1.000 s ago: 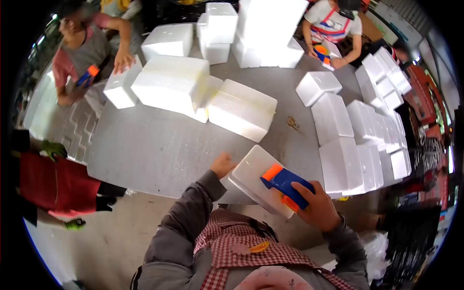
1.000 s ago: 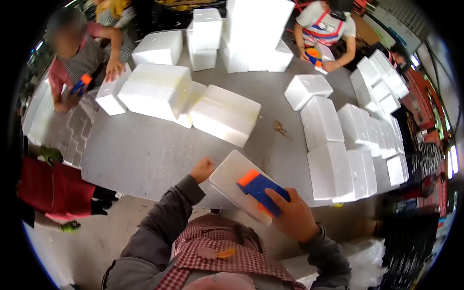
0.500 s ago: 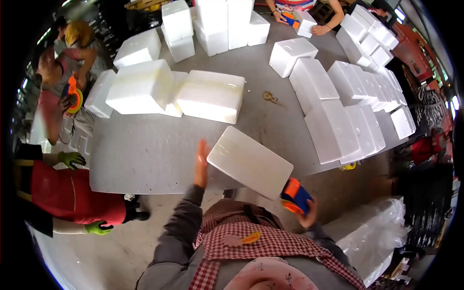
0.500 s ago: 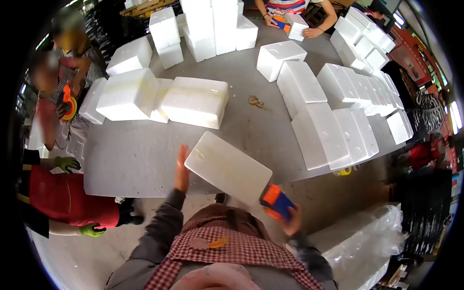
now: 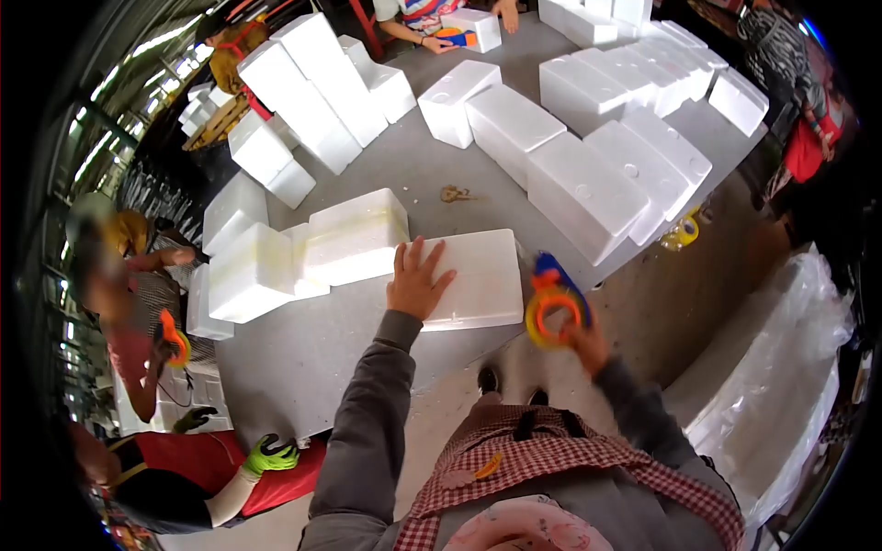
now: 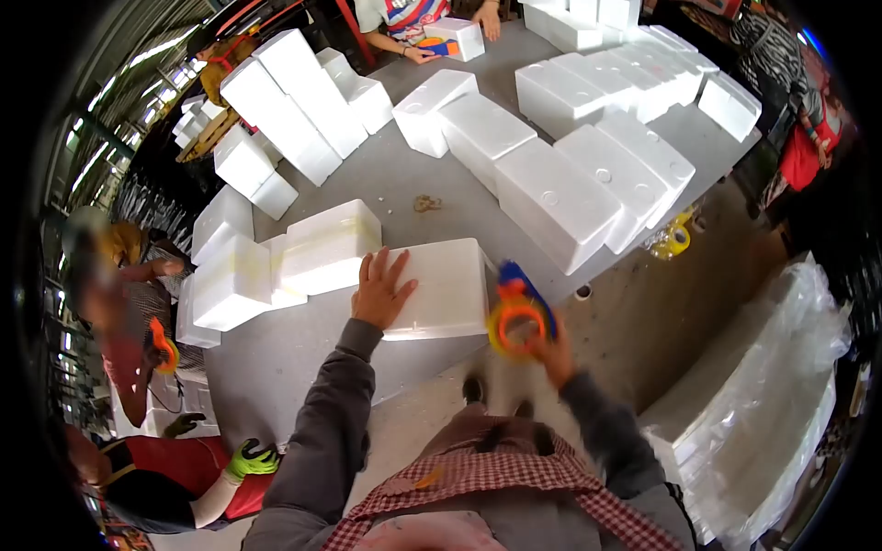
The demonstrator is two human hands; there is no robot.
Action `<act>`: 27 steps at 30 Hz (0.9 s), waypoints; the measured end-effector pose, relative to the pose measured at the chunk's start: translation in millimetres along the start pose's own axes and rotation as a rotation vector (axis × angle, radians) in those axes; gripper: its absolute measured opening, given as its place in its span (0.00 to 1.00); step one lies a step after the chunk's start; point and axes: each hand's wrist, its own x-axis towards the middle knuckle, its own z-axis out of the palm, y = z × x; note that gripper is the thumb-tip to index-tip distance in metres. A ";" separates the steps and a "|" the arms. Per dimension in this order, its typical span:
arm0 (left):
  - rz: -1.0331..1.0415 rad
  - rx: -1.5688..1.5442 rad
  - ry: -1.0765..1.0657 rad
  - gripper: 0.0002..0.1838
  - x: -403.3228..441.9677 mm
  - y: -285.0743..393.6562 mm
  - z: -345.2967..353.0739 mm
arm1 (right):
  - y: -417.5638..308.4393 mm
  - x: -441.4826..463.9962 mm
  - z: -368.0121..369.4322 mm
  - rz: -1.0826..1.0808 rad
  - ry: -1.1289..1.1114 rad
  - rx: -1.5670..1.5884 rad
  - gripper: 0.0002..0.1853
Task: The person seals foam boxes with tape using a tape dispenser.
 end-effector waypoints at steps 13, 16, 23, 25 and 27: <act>-0.196 0.121 0.021 0.29 -73.7 46.8 -18.0 | 11.5 54.6 49.4 -0.158 0.016 -0.251 0.36; -0.376 -0.008 -0.134 0.30 -75.0 76.7 -38.0 | 80.9 -72.9 38.2 -0.245 0.145 -0.091 0.37; -0.133 -0.072 -0.160 0.25 -70.9 107.3 -58.7 | 39.0 -56.3 49.9 -0.217 0.315 -0.126 0.31; 0.117 0.201 0.067 0.25 -66.8 95.7 -29.0 | 16.0 -64.6 45.8 -0.228 0.161 -0.021 0.30; 0.059 0.065 0.029 0.26 -64.4 89.9 -13.9 | 48.4 -125.0 40.8 -0.166 0.176 0.029 0.36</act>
